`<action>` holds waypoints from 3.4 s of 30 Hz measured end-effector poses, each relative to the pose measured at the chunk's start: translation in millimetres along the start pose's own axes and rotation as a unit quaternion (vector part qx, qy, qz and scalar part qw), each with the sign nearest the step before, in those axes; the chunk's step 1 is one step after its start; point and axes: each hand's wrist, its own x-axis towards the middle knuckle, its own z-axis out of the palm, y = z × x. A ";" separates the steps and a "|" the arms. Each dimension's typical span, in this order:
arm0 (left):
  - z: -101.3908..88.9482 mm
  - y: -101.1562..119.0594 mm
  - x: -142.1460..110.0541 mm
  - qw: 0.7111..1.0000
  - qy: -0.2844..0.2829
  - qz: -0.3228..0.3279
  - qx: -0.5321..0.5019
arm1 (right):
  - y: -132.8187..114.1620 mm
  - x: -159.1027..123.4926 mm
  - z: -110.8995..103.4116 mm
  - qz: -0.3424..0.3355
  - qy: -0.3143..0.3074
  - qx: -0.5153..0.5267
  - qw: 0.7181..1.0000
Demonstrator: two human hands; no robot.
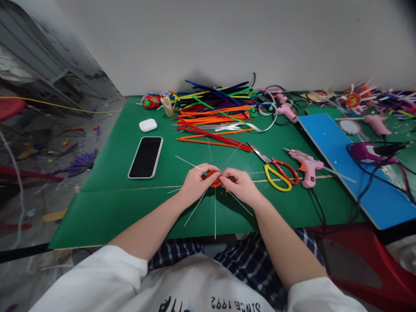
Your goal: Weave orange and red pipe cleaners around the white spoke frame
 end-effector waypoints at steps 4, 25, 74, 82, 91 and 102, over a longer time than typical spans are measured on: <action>0.1 -2.1 1.2 1.000 0.010 -0.003 -0.003 | -0.9 -0.6 0.4 -0.003 -0.001 -0.010 1.000; -11.4 -20.5 25.2 0.985 0.056 -0.092 -0.133 | -2.2 12.4 -34.3 -0.008 0.111 0.042 0.993; -41.0 -38.0 78.6 0.938 -0.035 -0.065 -0.338 | -40.0 126.8 -33.1 -0.141 0.376 0.259 0.878; -36.9 -37.4 78.0 0.953 -0.004 -0.063 -0.295 | -23.7 111.1 -34.8 -0.116 0.399 0.370 0.831; -34.0 -36.3 78.7 0.961 0.008 -0.067 -0.270 | -7.1 113.3 -34.5 -0.087 0.374 0.389 0.837; -33.8 -34.3 77.5 0.960 0.000 -0.064 -0.271 | 13.7 123.2 -27.8 -0.069 0.354 0.384 0.850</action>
